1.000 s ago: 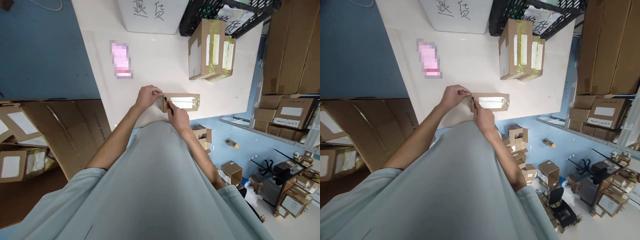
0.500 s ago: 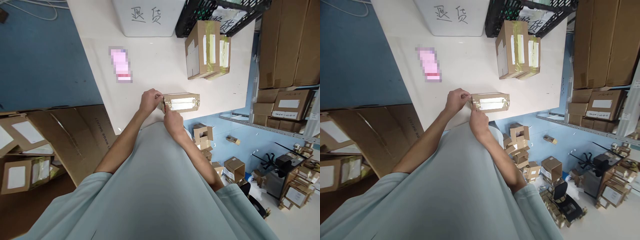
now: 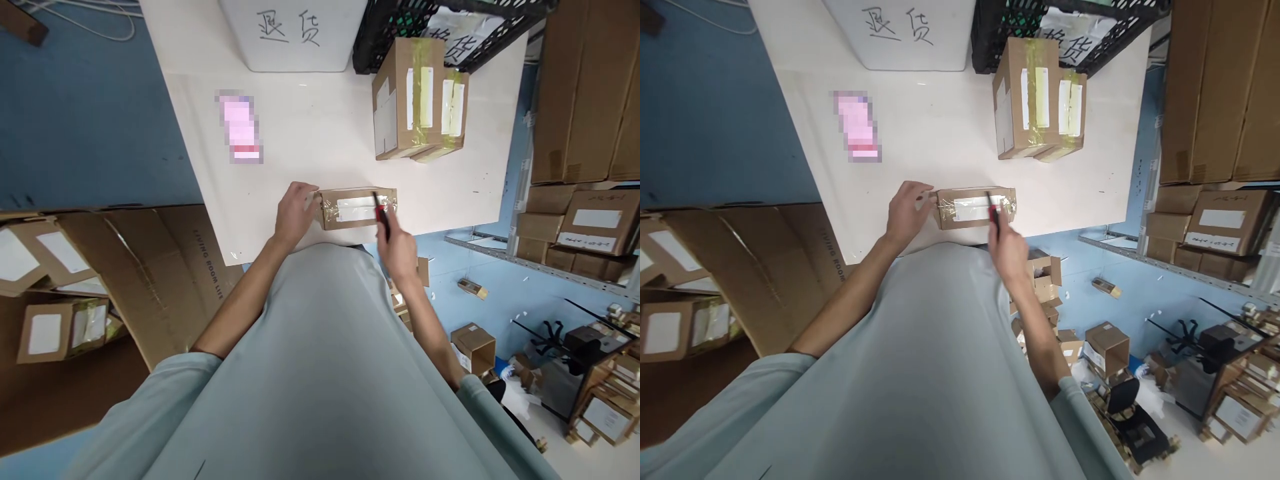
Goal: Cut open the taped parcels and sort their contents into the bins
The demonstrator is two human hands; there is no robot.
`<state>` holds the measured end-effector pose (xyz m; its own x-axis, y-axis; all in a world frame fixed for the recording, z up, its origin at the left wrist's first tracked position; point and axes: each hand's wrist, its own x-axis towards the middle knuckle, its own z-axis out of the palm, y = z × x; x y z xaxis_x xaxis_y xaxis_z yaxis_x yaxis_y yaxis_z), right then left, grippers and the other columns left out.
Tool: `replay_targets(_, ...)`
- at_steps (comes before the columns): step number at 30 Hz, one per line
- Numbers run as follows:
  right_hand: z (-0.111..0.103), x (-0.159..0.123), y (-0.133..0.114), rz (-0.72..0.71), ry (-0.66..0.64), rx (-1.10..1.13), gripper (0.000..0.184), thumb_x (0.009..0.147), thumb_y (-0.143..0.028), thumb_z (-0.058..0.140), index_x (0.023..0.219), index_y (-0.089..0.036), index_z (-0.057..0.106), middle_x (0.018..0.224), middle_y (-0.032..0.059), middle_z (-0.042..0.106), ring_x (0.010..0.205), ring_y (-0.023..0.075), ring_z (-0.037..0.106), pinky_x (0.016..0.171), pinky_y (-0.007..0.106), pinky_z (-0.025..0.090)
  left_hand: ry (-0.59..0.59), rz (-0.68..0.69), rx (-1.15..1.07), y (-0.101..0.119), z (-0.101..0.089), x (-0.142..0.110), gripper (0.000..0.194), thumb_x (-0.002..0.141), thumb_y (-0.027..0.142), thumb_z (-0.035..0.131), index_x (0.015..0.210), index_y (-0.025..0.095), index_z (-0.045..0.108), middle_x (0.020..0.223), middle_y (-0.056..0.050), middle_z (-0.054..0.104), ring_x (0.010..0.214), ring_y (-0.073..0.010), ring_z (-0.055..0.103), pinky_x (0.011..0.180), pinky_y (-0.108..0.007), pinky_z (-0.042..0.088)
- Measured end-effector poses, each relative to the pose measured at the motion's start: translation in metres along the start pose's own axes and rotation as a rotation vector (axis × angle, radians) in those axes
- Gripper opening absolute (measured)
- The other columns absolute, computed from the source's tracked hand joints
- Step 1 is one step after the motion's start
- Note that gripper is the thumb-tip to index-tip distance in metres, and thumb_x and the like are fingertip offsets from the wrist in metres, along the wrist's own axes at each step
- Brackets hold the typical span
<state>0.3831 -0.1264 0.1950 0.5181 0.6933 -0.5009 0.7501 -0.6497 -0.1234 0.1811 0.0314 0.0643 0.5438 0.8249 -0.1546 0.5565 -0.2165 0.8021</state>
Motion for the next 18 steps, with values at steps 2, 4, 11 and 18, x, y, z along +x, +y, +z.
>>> replay_targets(2, 0.007, 0.026, 0.05, 0.113, 0.114, 0.001, 0.072, 0.118, -0.044, 0.029, 0.183, -0.012, 0.034, 0.121, 0.0258, 0.083, 0.101, 0.0409, 0.081, 0.093, 0.047, 0.061, -0.029, 0.096, 0.114, 0.012, 0.007, -0.008, 0.029, 0.109, 0.031, 0.067, 0.135, 0.023, 0.075, 0.142, -0.014, 0.072, 0.133, -0.0349, 0.064, 0.113, -0.052, 0.054)
replay_targets(4, 0.018, 0.058, 0.092, 0.157, 0.139, -0.001, 0.072, 0.115, -0.038, 0.032, 0.18, -0.008, 0.036, 0.131, 0.0299, 0.079, 0.11, 0.0426, 0.079, 0.096, 0.05, 0.061, -0.123, 0.182, 0.221, 0.025, 0.017, -0.013, 0.033, 0.104, 0.033, 0.075, 0.135, 0.024, 0.074, 0.144, -0.016, 0.07, 0.138, -0.0403, 0.06, 0.113, -0.058, 0.052)
replay_targets(11, 0.043, 0.146, 0.153, 0.175, -0.043, -0.04, 0.077, 0.104, -0.017, 0.048, 0.179, -0.006, 0.036, 0.147, 0.0327, 0.066, 0.123, 0.042, 0.076, 0.104, 0.055, 0.061, -0.269, 0.193, 0.481, 0.05, 0.044, -0.009, 0.054, 0.084, 0.016, 0.087, 0.135, 0.013, 0.068, 0.136, -0.023, 0.066, 0.133, -0.0458, 0.059, 0.108, -0.06, 0.052)
replay_targets(18, 0.025, 0.157, 0.134, -0.529, 0.101, 0.272, 0.047, 0.115, -0.031, 0.044, 0.148, -0.023, 0.076, 0.145, 0.0169, 0.074, 0.136, 0.0328, 0.07, 0.119, 0.052, 0.058, -0.227, 0.102, 0.617, 0.059, 0.052, -0.018, 0.033, 0.098, 0.014, 0.071, 0.13, 0.017, 0.065, 0.131, -0.02, 0.067, 0.123, -0.0396, 0.062, 0.103, -0.053, 0.054)
